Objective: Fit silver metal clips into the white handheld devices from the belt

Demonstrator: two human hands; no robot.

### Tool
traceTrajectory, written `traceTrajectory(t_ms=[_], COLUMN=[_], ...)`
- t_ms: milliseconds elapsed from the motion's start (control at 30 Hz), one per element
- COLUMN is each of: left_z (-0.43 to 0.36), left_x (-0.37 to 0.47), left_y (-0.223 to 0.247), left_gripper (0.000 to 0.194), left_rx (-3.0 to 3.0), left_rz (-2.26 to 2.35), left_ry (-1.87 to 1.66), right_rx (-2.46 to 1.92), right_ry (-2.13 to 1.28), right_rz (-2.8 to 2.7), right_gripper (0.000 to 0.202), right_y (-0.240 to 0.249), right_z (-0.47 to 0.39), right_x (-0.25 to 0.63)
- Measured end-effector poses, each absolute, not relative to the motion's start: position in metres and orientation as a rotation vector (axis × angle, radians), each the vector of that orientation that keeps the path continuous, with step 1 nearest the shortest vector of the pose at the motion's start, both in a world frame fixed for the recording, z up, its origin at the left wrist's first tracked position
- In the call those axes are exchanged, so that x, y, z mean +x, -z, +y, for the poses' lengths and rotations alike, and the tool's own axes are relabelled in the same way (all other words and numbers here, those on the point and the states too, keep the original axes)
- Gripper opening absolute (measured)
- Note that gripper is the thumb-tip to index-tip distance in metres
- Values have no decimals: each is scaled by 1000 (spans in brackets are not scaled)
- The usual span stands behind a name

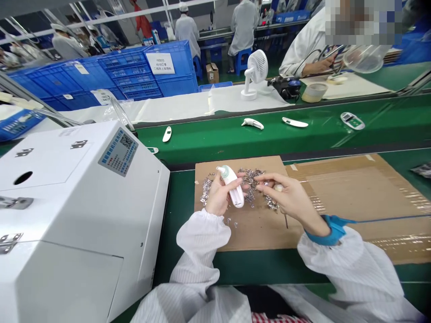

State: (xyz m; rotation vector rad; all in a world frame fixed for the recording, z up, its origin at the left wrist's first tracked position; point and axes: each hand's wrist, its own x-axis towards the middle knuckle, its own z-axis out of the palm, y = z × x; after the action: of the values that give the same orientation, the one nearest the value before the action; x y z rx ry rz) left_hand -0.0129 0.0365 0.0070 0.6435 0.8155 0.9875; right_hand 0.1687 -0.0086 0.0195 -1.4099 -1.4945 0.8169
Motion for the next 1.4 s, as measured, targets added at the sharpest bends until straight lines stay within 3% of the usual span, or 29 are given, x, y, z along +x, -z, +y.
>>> traceTrajectory(t_ms=[100, 200, 333, 1000, 1133, 1400], left_z=[24, 14, 5, -5, -7, 1], left_x=[-14, -12, -5, 0, 2, -6], left_y=[-13, -17, -20, -27, -26, -19], left_gripper=[57, 52, 47, 52, 50, 33], left_rx=[831, 748, 624, 592, 577, 365], left_rz=[879, 784, 764, 774, 788, 775], left_ry=[-1011, -1048, -1084, -1089, -1087, -983], right_rx=[-1359, -1294, -1201, -1160, -1190, -1192], right_ry=[-831, -837, -709, -259, -261, -384], right_rz=[-1496, -1589, -1775, -2043, -1993, -2053], right_gripper=[17, 8, 14, 17, 13, 24], right_y=[-27, -28, -26, -37, -32, -24], right_z=[-9, -9, -9, -21, -22, -32], right_x=[159, 149, 141, 137, 136, 136])
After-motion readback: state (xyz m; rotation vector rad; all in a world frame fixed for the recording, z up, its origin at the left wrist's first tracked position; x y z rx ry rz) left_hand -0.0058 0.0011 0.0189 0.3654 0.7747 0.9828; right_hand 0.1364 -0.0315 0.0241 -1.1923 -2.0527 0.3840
